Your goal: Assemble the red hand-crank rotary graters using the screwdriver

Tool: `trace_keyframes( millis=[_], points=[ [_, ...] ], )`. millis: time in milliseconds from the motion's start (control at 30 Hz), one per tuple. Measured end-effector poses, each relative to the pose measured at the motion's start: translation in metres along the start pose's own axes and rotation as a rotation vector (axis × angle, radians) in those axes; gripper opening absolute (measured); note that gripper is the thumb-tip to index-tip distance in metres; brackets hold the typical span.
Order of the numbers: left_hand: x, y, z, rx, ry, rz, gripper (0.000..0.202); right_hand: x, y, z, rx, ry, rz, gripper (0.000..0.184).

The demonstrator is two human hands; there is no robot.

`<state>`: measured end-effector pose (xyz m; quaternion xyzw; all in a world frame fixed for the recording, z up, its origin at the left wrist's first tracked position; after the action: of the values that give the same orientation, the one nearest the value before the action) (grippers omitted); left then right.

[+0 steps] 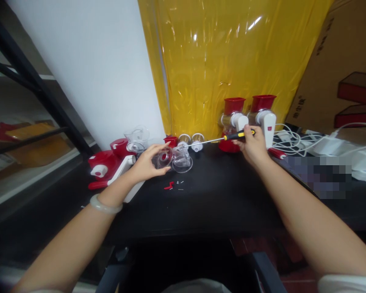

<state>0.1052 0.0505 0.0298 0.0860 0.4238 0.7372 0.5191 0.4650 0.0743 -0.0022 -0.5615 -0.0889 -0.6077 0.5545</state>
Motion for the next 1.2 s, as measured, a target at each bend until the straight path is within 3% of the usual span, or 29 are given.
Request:
trace_keyframes(
  millis=[200,400,633,867,1200],
  points=[
    [0.012,0.002,0.000,-0.042,0.080,-0.119,0.066,-0.004,-0.007,0.000,0.083,-0.081,0.034,0.008],
    [0.014,-0.001,0.000,-0.018,0.119,-0.171,0.056,-0.005,-0.006,0.001,0.112,-0.118,-0.030,0.024],
    [0.013,-0.002,-0.001,-0.038,0.070,-0.076,0.060,-0.005,-0.002,0.003,0.074,-0.089,-0.055,0.016],
    [0.013,-0.004,-0.001,-0.037,0.078,-0.087,0.060,-0.003,0.001,0.003,0.037,-0.058,-0.087,0.036],
    [0.012,-0.003,-0.001,-0.034,0.076,-0.074,0.060,-0.004,0.007,0.006,0.031,0.001,-0.163,0.027]
  ],
)
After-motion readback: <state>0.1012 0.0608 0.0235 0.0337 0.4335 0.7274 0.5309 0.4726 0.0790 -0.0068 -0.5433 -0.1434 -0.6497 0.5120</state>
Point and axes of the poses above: each hand's wrist, its own z-axis towards the middle knuckle, its own y-axis out of the back of the hand, x = y × z, the point moved 9 cm from there along z, towards the middle knuckle, and after that the axes turned 3 degrees about -x, right-handed, at the moved point
